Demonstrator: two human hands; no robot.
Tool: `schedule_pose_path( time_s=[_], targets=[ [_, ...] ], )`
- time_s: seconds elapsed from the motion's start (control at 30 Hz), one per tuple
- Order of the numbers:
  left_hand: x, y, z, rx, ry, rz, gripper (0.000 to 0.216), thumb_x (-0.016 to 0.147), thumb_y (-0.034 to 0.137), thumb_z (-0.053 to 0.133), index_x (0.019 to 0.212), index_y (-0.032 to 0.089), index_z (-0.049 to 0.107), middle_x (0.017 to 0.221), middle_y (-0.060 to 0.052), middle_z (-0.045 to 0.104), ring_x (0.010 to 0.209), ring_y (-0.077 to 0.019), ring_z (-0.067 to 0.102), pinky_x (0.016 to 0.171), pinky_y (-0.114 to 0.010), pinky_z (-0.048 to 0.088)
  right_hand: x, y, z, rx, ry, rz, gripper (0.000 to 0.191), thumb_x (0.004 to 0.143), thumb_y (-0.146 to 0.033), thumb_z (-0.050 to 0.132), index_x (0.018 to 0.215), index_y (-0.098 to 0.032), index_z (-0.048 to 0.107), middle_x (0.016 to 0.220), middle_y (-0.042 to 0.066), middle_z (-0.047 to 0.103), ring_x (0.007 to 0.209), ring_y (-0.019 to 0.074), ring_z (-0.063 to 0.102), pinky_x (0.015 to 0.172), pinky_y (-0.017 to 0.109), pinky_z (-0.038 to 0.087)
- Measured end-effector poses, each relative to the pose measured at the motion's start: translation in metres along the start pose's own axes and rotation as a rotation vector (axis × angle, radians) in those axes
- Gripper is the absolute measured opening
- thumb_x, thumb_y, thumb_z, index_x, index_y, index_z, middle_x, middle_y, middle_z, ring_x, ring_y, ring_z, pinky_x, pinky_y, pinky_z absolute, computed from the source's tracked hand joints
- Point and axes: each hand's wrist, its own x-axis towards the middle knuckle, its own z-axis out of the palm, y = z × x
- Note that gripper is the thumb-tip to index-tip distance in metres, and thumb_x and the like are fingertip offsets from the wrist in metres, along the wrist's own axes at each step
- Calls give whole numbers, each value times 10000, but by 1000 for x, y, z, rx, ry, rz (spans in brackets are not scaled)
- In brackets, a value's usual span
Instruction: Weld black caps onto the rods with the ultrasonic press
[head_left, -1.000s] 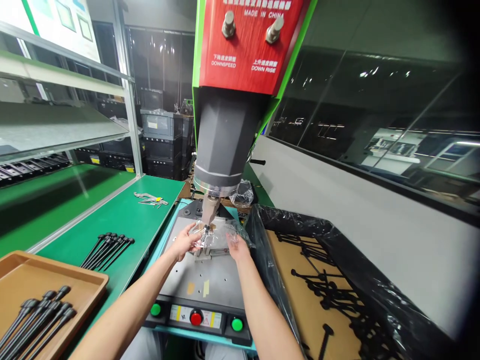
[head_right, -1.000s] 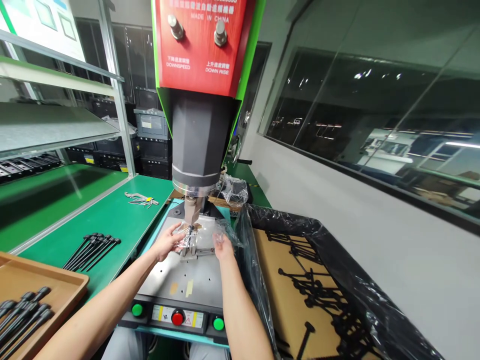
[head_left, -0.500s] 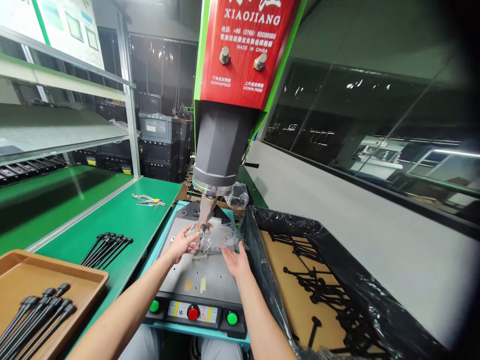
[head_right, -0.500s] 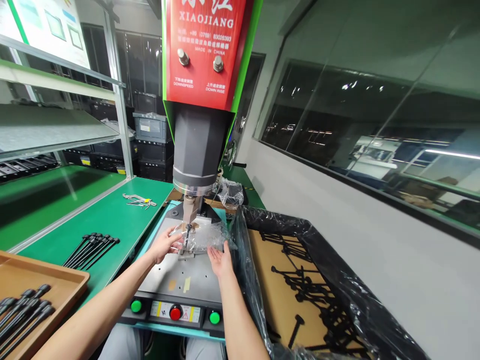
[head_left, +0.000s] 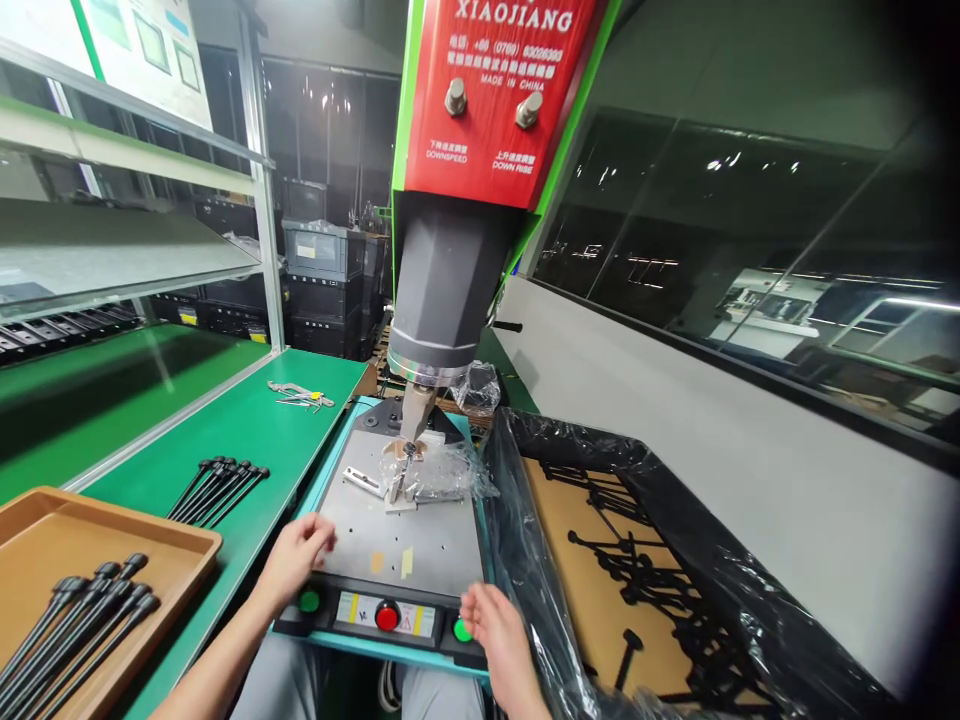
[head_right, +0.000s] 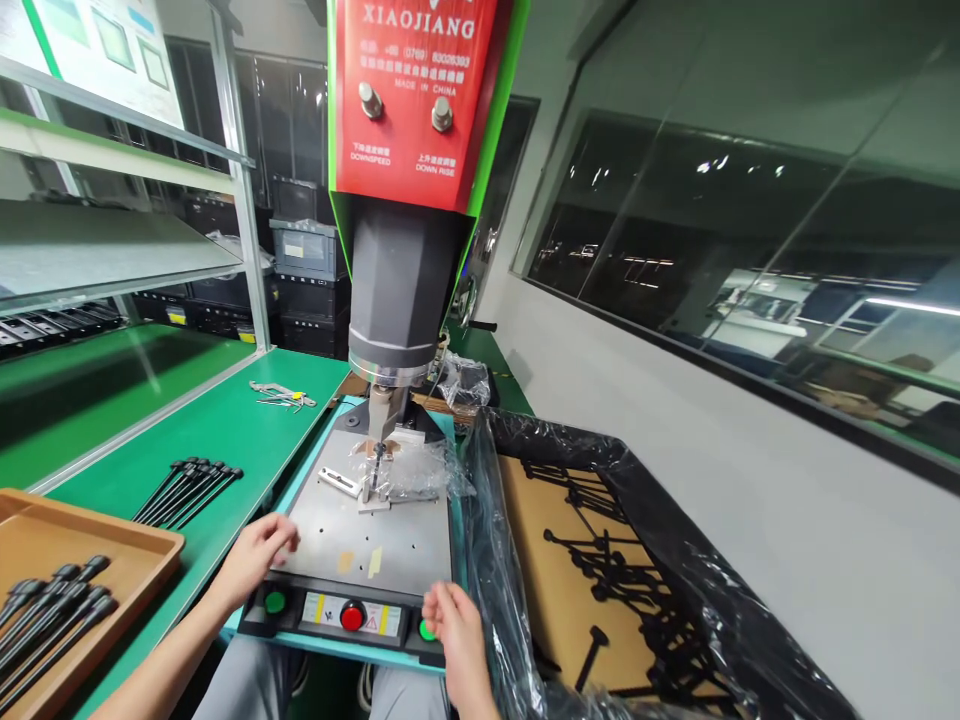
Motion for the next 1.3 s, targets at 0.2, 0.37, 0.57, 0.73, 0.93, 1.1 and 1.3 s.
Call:
schedule_pose_path(
  time_s=[0.2, 0.37, 0.57, 0.73, 0.93, 1.1, 1.3],
  targets=[
    [-35, -87, -6, 49, -145, -137, 480, 610, 642, 644, 559, 193, 484, 486, 15, 519, 458, -126, 458, 499, -261, 375, -5, 45, -25, -369, 14, -98, 541, 668, -668, 667, 813, -150, 720, 785, 100, 696, 750, 247, 628, 643, 307, 496],
    [-33, -96, -2, 4, -117, -98, 450, 662, 621, 606, 550, 201, 487, 519, 1, 528, 571, -160, 507, 610, -283, 404, -7, 51, -18, -547, 53, -273, 458, 749, -651, 587, 770, -216, 730, 861, 106, 690, 853, 287, 636, 792, 359, 503],
    [-47, -79, -6, 112, -170, -128, 390, 682, 564, 600, 571, 204, 500, 528, 23, 507, 544, -156, 487, 576, -274, 384, -20, 53, -14, -557, 86, -339, 452, 774, -651, 570, 778, -226, 723, 859, 100, 670, 850, 275, 630, 797, 351, 506],
    [-69, -79, 8, 49, -241, -207, 354, 712, 526, 589, 609, 198, 504, 525, 26, 511, 481, -135, 464, 496, -247, 334, -30, 63, -12, -438, 111, -157, 563, 682, -726, 587, 818, -194, 713, 634, 43, 627, 528, 200, 560, 485, 290, 459],
    [-86, -86, 28, 38, -276, -220, 298, 713, 452, 615, 612, 194, 505, 561, 16, 552, 509, -130, 467, 488, -233, 318, -45, 74, 3, -353, 97, -57, 604, 588, -774, 605, 756, -203, 707, 577, 32, 595, 424, 166, 485, 374, 265, 361],
    [-85, -84, 34, 18, -322, -187, 278, 734, 431, 615, 643, 184, 526, 593, -5, 582, 554, -143, 491, 523, -246, 354, -48, 81, 4, -309, 73, -10, 636, 546, -790, 629, 746, -192, 710, 564, 37, 599, 422, 152, 476, 367, 245, 332],
    [-82, -80, 23, 97, -252, -148, 323, 762, 478, 580, 623, 190, 536, 576, 12, 539, 548, -141, 453, 547, -254, 341, -47, 74, 1, -292, 51, 55, 657, 544, -772, 645, 798, -170, 714, 596, 43, 607, 446, 147, 465, 392, 237, 293]
  ],
)
